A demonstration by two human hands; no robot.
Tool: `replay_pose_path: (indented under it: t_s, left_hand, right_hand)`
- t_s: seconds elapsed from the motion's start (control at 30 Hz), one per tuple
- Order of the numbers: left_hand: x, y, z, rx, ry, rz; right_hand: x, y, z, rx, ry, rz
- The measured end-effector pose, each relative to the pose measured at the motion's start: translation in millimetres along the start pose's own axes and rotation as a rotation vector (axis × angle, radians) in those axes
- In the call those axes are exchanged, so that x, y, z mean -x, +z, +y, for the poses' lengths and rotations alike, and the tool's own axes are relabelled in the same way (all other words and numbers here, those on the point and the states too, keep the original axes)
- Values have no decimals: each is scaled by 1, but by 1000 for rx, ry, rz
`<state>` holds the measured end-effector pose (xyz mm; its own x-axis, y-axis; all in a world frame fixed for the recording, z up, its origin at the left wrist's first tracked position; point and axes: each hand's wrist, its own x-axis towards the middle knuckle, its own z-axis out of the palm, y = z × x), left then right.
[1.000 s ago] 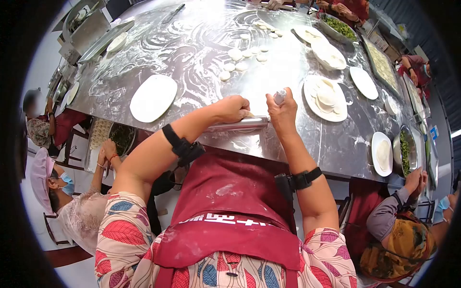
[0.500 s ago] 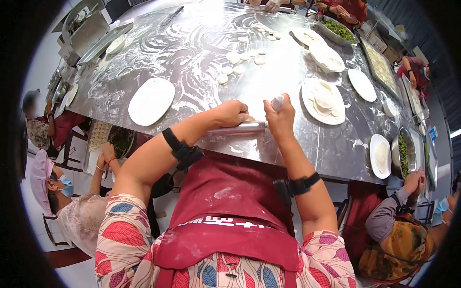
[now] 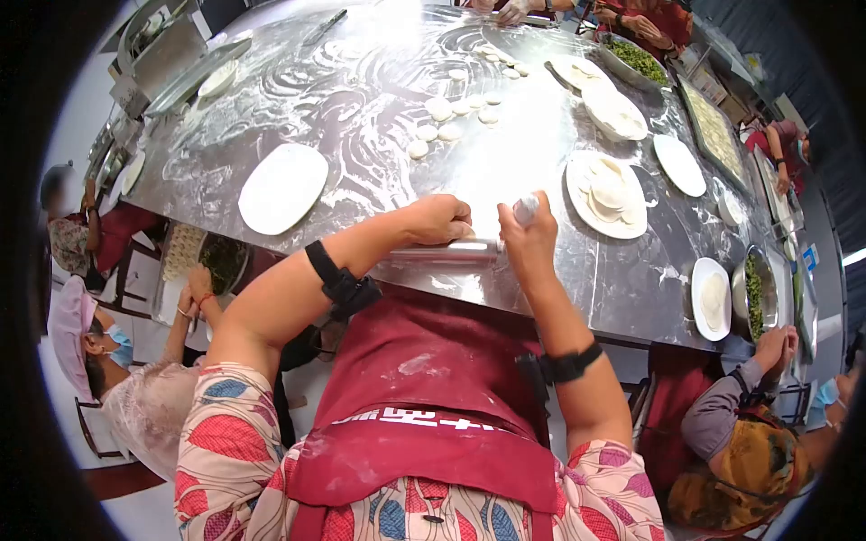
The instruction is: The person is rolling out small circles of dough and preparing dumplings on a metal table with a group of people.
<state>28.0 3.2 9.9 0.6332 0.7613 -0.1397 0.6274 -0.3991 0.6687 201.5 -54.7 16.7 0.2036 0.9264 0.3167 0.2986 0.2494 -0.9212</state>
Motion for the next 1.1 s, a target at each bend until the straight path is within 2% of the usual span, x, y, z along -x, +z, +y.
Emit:
replay_pose_path:
  t_s: [0.1, 0.2, 0.27, 0.37, 0.43, 0.5, 0.6, 0.7, 0.77, 0.8, 0.83, 0.93, 0.97, 1.03, 1.1]
  left_hand:
    - [3, 2, -9, 9, -11, -65]
    - [11, -6, -11, 116, -78, -125]
    - [11, -8, -12, 65, -57, -82]
    - [5, -4, -18, 6, -64, 14]
    - [2, -1, -23, 39, -114, 50]
    - [11, -2, -16, -31, -89, -10]
    - [26, 14, -12, -193, -47, 125]
    - [34, 16, -22, -73, 40, 235]
    - [46, -4, -34, 159, -23, 232]
    - [49, -17, -52, 232, 53, 221]
    - [65, -36, -55, 396, 24, 279]
    - [104, -108, -84, 435, -175, 358]
    - [109, -128, -114, 285, -167, 472]
    - [116, -159, -144, -159, -353, 699]
    - [102, -174, -147, -128, -423, 748]
  right_hand:
    - [48, -16, -5, -42, 53, -19]
    - [41, -16, 4, -19, 21, -31]
    - [16, -5, 3, -69, 7, -11]
    - [-24, 13, 15, 100, -59, 9]
    - [-17, 9, 20, 30, -45, 33]
    - [3, 1, 13, -22, -55, 34]
    - [43, -13, 0, 17, -26, 28]
    - [54, -13, -2, -102, 11, 33]
    - [50, -13, -3, -128, 20, -7]
    - [48, -14, -3, -138, 25, -24]
    - [47, -15, -1, -104, 3, -36]
    - [45, -18, 5, -52, -36, -50]
    - [46, -18, 6, -66, -33, -43]
    - [49, -17, 7, -86, -29, -35]
    - [49, -17, 5, -97, -36, -34]
